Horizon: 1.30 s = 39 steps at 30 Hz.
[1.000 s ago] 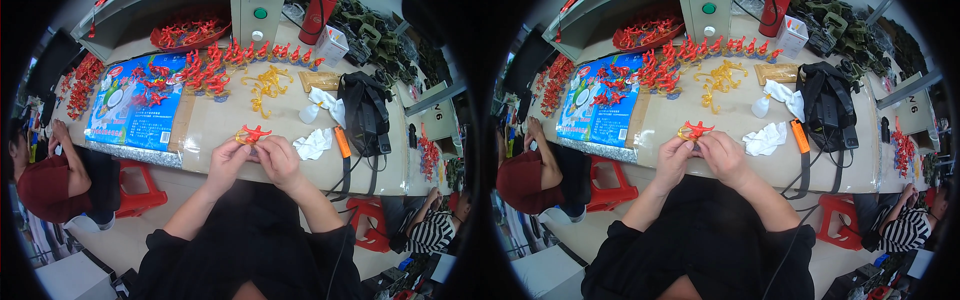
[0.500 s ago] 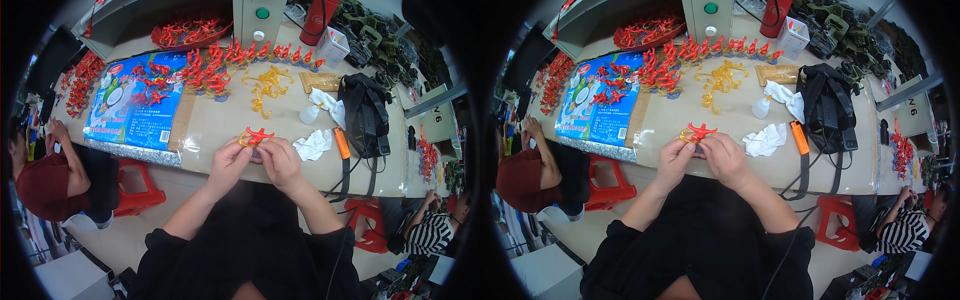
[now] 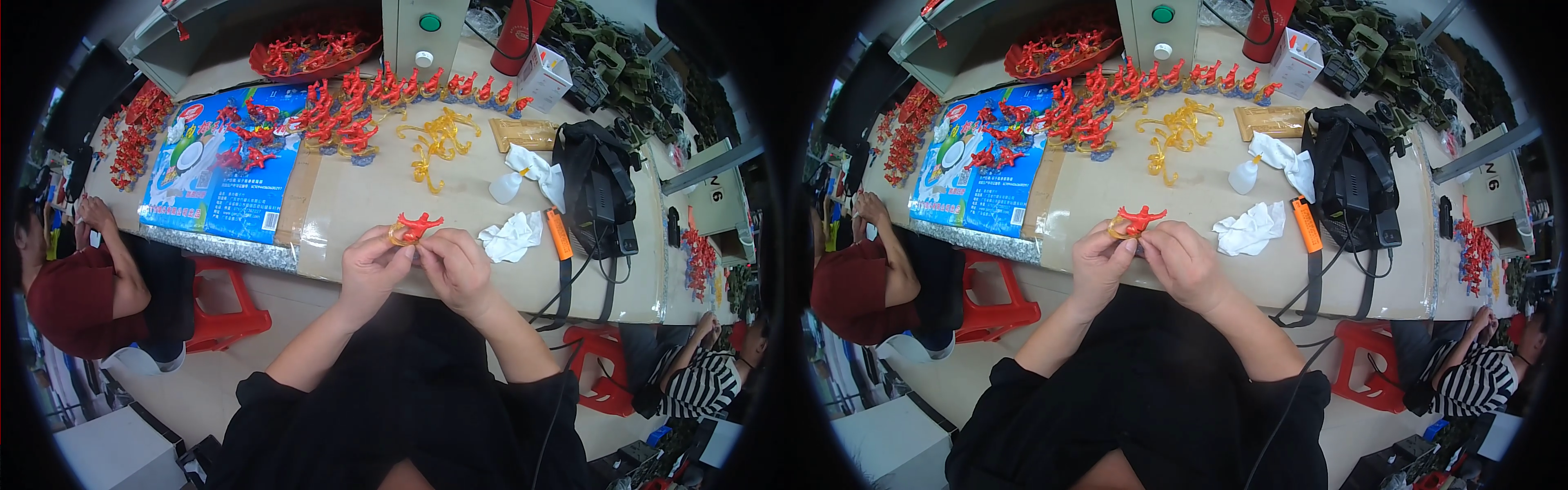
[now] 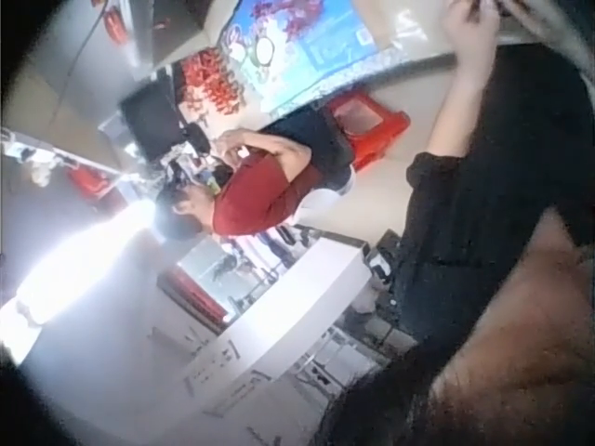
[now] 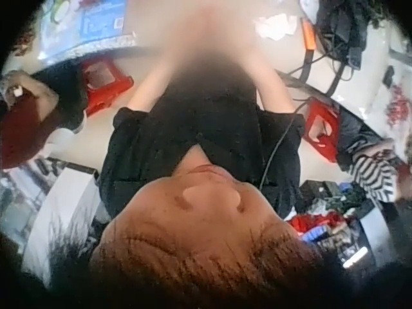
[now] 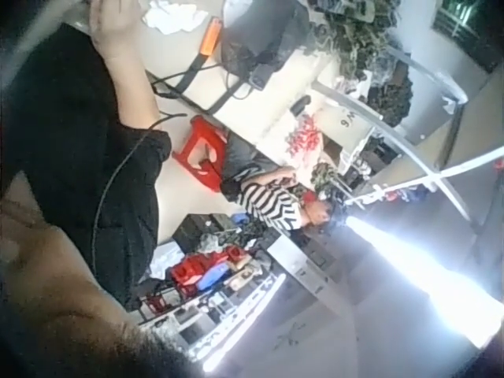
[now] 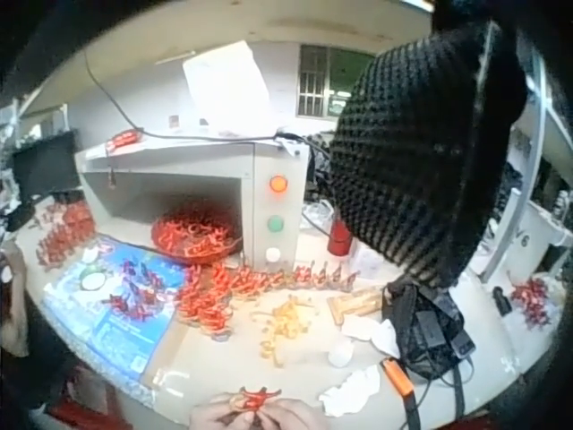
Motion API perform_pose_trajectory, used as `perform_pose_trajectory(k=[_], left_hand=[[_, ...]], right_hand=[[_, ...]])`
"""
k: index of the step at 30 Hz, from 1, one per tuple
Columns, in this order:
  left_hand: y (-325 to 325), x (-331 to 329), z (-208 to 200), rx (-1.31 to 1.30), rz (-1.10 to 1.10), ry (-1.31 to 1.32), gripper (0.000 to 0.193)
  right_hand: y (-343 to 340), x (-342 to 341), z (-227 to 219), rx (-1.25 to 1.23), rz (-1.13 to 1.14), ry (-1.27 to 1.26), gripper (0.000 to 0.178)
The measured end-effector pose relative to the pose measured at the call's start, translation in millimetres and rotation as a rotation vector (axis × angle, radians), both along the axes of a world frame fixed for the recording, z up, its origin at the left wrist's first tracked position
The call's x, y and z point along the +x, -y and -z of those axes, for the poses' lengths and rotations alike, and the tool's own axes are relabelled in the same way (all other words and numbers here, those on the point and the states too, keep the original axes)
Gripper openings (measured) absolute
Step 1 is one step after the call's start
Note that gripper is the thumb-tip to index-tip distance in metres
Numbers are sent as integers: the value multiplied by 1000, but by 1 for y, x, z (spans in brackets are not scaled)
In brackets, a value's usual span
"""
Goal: The person assembles plastic figurines by applying glue to the figures from a bottle and attaching curved effect pieces to them by hand.
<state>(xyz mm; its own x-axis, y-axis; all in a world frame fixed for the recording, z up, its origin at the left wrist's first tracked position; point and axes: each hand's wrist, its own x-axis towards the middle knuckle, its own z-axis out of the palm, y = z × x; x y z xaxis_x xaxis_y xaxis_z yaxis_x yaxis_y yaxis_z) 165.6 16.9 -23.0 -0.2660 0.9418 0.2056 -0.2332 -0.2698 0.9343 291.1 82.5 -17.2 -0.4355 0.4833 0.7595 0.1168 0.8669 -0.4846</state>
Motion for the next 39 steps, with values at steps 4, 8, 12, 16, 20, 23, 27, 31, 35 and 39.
perform_pose_trajectory(k=[4, 8, 12, 16, 20, 23, 27, 31, 35, 39], left_hand=[[0, 1, -1, 31, -33, -38, 19], [-1, 2, 0, 27, -38, -15, 19], [-1, 2, 1, 16, -45, -24, 20], [-1, 0, -1, -17, -5, 2, 20], [-1, -2, 0, -22, 52, 5, 20], [-1, -1, 1, 10, 59, -7, 24], [-4, -4, -5, -17, 109, -18, 22], [-6, -5, -4, -23, 158, 42, 23], [-6, -4, -5, -44, 162, 124, 24], [-7, -7, 0, -42, 201, 91, 27]], right_hand=[[-2, 1, 0, -29, -38, -6, 16], [-4, 1, -1, -95, -67, -5, 16], [-5, 1, -3, -155, -77, -6, 15], [-6, 0, -6, -173, -88, -9, 15], [-4, 1, -5, -173, -70, -17, 16], [-6, 2, -3, -106, -60, 14, 17], [-8, 3, -3, -37, -46, 34, 19], [-8, 3, -1, -29, -18, 42, 19], [-7, 2, 0, -54, -8, 54, 18], [-7, 1, -1, -56, 18, 45, 17]])
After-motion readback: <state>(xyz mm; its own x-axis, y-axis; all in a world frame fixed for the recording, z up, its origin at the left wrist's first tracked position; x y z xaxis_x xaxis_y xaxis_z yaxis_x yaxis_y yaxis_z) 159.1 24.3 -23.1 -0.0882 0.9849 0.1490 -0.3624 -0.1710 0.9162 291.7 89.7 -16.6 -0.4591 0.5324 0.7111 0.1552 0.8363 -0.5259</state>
